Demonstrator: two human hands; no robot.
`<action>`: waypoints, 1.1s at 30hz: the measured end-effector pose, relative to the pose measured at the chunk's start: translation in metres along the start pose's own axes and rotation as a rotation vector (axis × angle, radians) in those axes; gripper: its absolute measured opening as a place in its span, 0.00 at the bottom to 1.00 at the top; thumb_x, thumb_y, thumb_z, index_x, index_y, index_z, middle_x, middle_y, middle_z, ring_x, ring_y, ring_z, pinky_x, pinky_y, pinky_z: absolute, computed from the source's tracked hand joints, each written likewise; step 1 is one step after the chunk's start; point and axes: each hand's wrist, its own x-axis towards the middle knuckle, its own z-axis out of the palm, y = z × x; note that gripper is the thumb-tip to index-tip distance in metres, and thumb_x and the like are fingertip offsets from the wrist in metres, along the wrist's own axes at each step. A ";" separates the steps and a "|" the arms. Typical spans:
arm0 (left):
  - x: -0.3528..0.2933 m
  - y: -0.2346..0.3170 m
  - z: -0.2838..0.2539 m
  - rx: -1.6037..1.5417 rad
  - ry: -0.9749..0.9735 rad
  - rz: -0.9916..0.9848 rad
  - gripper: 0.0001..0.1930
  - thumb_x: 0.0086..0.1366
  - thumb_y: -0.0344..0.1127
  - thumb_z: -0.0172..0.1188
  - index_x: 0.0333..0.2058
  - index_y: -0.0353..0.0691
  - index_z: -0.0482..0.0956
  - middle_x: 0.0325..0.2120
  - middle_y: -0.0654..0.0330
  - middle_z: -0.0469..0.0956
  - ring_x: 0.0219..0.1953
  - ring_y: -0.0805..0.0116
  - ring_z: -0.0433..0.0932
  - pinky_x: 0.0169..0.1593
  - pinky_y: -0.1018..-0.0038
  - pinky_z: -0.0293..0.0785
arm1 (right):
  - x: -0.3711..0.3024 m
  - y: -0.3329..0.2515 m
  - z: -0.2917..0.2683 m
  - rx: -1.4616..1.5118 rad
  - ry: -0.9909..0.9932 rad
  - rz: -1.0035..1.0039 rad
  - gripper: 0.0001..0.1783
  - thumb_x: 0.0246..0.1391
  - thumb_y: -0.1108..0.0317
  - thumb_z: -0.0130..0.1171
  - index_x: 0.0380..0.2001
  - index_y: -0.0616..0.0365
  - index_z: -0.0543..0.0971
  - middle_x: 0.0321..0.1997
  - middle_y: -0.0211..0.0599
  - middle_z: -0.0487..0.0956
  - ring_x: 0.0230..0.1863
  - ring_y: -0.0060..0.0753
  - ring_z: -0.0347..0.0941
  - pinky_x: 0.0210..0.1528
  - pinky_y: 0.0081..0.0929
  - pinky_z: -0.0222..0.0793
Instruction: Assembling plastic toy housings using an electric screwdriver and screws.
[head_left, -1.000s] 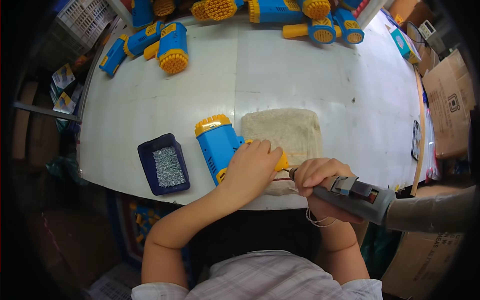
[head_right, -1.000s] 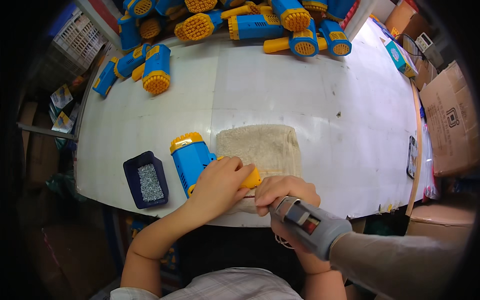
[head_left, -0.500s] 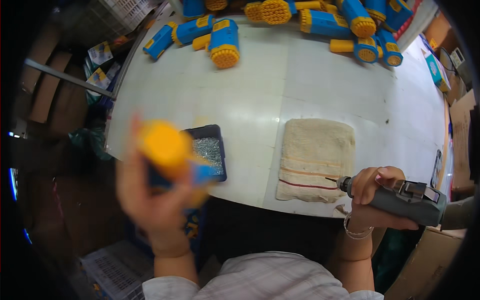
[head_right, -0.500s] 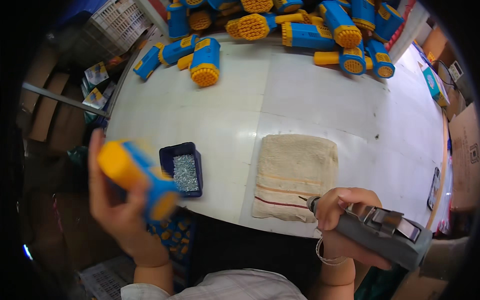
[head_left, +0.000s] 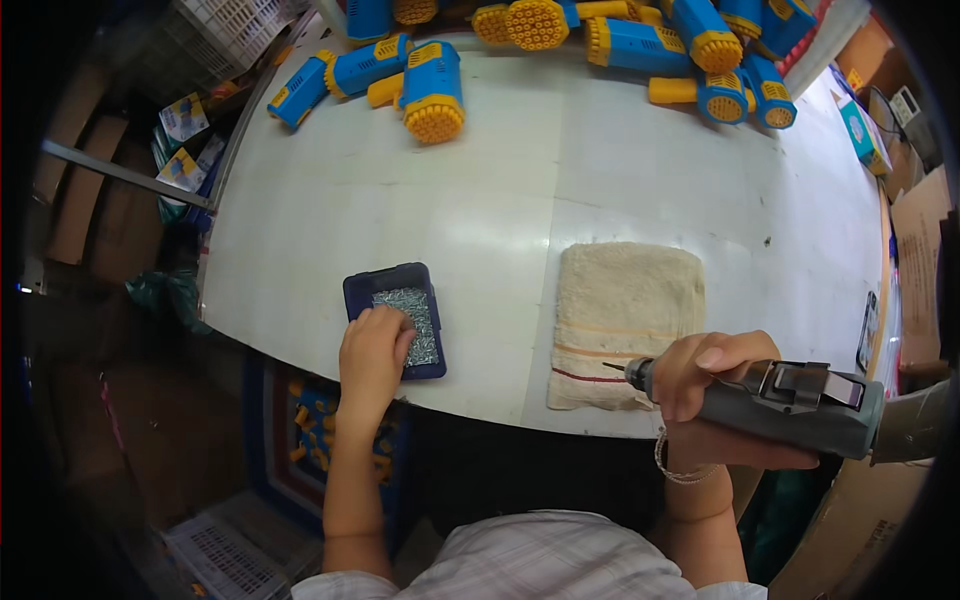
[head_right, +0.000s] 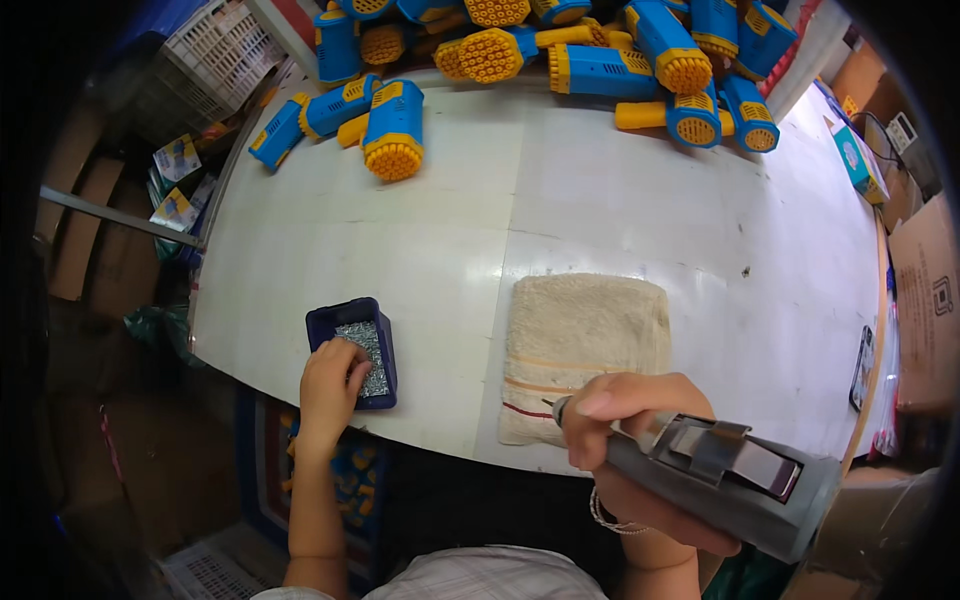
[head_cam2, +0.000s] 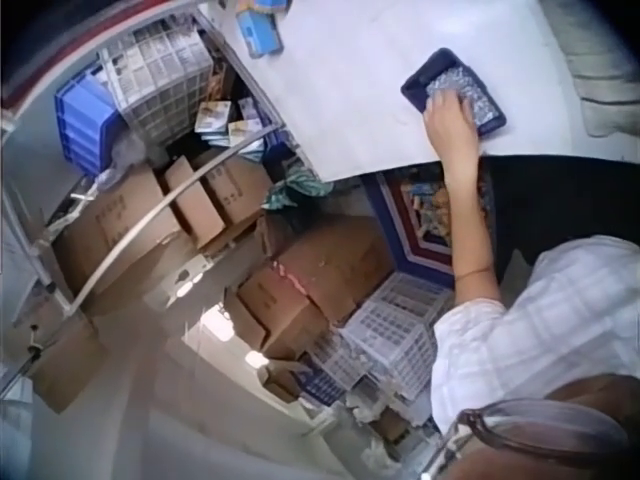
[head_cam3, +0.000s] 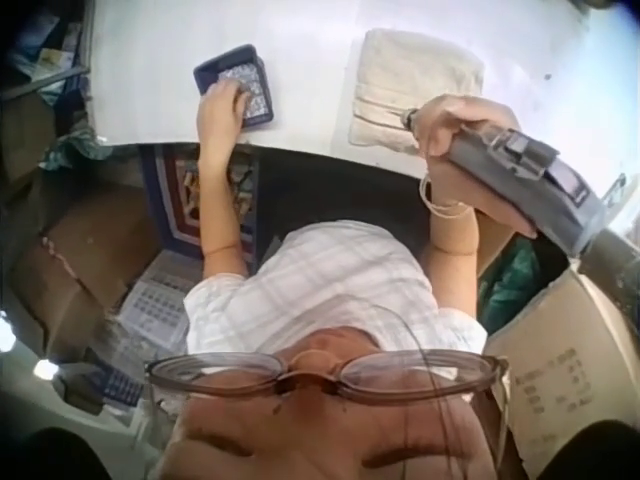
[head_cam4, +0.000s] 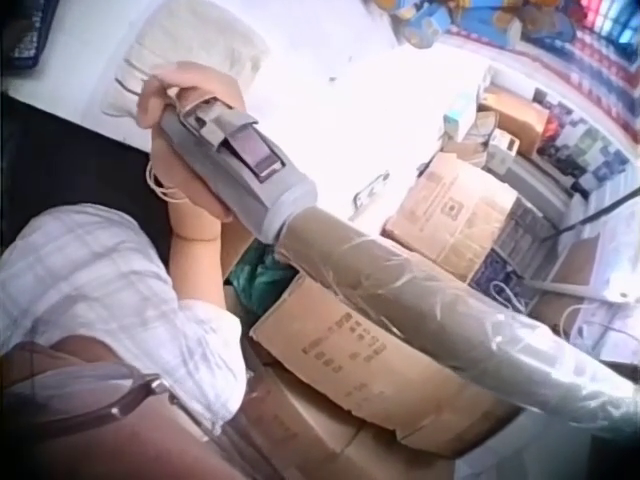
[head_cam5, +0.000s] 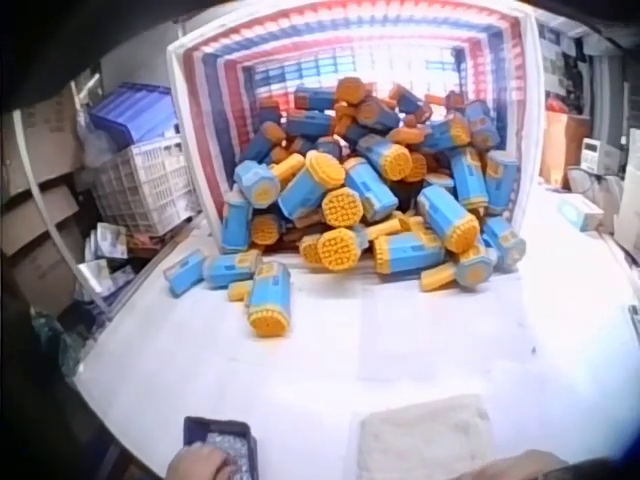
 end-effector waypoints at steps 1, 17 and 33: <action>0.000 0.001 0.000 -0.041 0.039 -0.028 0.04 0.54 0.26 0.55 0.24 0.35 0.69 0.21 0.53 0.68 0.24 0.58 0.68 0.27 0.71 0.63 | 0.000 0.000 0.003 0.011 -0.009 0.016 0.52 0.32 0.17 0.35 0.32 0.63 0.67 0.13 0.30 0.67 0.12 0.22 0.63 0.13 0.17 0.58; -0.006 0.106 0.039 -1.973 -0.570 -0.589 0.06 0.59 0.27 0.54 0.33 0.30 0.70 0.29 0.53 0.76 0.31 0.68 0.77 0.36 0.80 0.73 | 0.011 -0.010 0.016 0.086 -0.173 -0.136 0.37 0.45 0.29 0.43 0.27 0.58 0.66 0.11 0.30 0.68 0.09 0.26 0.63 0.10 0.19 0.61; 0.242 0.025 0.032 -0.181 0.393 -0.303 0.35 0.52 0.50 0.61 0.48 0.26 0.64 0.46 0.43 0.67 0.48 0.49 0.67 0.52 0.63 0.63 | 0.009 -0.020 0.006 0.152 -0.075 -0.122 0.39 0.47 0.30 0.42 0.23 0.64 0.69 0.12 0.37 0.70 0.11 0.31 0.67 0.12 0.23 0.64</action>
